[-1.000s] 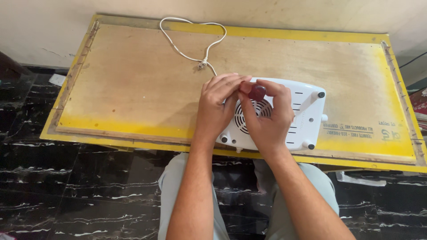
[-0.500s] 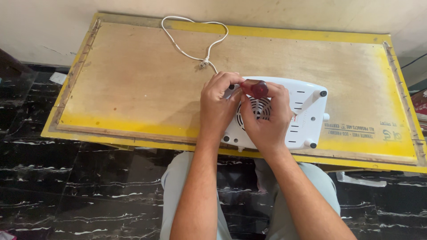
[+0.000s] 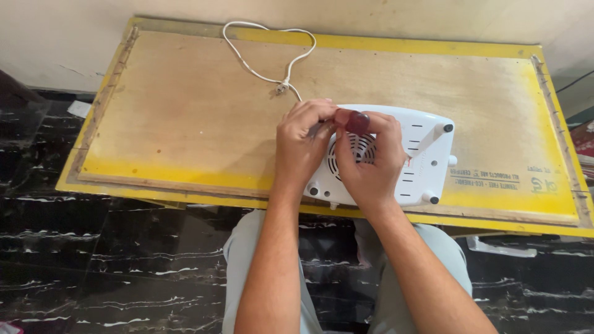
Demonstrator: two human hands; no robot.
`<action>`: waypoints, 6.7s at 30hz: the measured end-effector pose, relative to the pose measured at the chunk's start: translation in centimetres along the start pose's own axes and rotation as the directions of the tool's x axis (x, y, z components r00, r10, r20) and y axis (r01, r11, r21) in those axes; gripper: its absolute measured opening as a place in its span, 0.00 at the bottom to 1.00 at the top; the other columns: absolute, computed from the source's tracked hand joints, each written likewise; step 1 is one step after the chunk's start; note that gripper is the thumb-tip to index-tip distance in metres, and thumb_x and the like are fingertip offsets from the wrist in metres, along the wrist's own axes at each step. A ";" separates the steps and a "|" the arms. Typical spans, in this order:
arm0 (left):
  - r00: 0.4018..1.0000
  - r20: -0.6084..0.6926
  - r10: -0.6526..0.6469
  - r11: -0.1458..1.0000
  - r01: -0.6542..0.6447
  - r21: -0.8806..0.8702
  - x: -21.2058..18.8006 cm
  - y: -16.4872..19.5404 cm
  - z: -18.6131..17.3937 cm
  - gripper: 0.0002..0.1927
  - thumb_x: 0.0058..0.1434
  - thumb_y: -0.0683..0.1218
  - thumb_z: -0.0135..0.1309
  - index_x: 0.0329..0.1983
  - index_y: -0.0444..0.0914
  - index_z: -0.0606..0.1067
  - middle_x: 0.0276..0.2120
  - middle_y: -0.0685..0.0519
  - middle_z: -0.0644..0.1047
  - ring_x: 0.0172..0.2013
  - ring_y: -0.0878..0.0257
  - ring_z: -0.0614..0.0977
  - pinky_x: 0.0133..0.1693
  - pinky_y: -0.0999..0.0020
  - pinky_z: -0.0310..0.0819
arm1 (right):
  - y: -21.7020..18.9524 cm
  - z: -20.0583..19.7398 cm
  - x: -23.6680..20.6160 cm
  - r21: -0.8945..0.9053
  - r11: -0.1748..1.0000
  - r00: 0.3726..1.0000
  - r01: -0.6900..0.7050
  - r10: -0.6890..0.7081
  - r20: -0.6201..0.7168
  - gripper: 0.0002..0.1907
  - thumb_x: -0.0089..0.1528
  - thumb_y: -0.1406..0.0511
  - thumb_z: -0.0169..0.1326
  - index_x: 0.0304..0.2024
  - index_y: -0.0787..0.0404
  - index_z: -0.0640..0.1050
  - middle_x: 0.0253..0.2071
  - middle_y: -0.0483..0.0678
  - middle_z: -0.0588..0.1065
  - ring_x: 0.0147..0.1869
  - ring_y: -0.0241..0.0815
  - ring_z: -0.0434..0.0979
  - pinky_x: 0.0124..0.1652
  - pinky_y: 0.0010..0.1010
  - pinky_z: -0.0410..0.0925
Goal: The person sits at a low table and uses a screwdriver to unscrew the base of a small white electric appliance. They remove the base cover, manipulate the internal fan and motor assembly by hand, reposition the appliance, and then drive the base screws back in with the screwdriver.
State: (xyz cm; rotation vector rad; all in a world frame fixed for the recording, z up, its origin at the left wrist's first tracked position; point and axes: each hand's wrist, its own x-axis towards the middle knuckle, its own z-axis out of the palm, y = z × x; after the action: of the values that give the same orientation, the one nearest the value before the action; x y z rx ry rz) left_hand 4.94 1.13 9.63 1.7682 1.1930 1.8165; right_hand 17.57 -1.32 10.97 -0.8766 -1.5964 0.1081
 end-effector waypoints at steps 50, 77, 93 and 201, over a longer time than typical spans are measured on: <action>0.999 -0.032 -0.006 0.999 0.007 0.039 0.2 1.0 0.2 0.11 0.55 0.36 0.62 0.40 0.38 0.75 0.40 0.51 0.81 0.46 0.54 0.84 0.48 0.62 0.77 | -0.3 -0.5 0.3 0.052 0.998 0.999 0.023 -0.025 0.042 0.14 0.62 0.75 0.64 0.48 0.64 0.76 0.49 0.49 0.79 0.54 0.44 0.76 0.53 0.32 0.72; 0.996 0.069 0.050 0.991 -0.058 0.124 0.2 1.1 -0.4 0.16 0.55 0.35 0.60 0.46 0.41 0.79 0.41 0.54 0.81 0.46 0.56 0.81 0.50 0.60 0.72 | -0.1 -0.2 -0.1 0.014 0.999 0.999 -0.052 0.052 0.005 0.12 0.62 0.73 0.67 0.46 0.63 0.79 0.46 0.50 0.77 0.52 0.44 0.78 0.52 0.32 0.72; 0.997 -0.041 -0.066 0.998 0.065 -0.023 0.3 0.8 0.4 0.12 0.52 0.33 0.62 0.37 0.37 0.77 0.39 0.51 0.81 0.43 0.57 0.84 0.46 0.65 0.79 | -0.3 -0.1 0.2 0.037 0.999 1.000 0.017 -0.017 -0.002 0.12 0.64 0.77 0.64 0.47 0.64 0.77 0.47 0.48 0.80 0.52 0.42 0.78 0.53 0.31 0.72; 0.998 0.049 0.032 0.997 -0.035 0.065 0.6 1.1 0.2 0.16 0.48 0.34 0.60 0.41 0.37 0.79 0.38 0.51 0.81 0.43 0.53 0.79 0.48 0.63 0.75 | 0.1 -0.7 0.1 -0.020 0.999 0.997 -0.042 0.043 0.062 0.13 0.65 0.72 0.66 0.50 0.64 0.79 0.50 0.52 0.75 0.54 0.46 0.77 0.54 0.32 0.71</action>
State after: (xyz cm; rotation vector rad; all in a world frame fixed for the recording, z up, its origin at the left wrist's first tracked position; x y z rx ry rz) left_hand 5.34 0.95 10.83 1.8672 1.2256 1.7621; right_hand 18.26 -1.45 11.14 -0.9295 -1.6396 0.1520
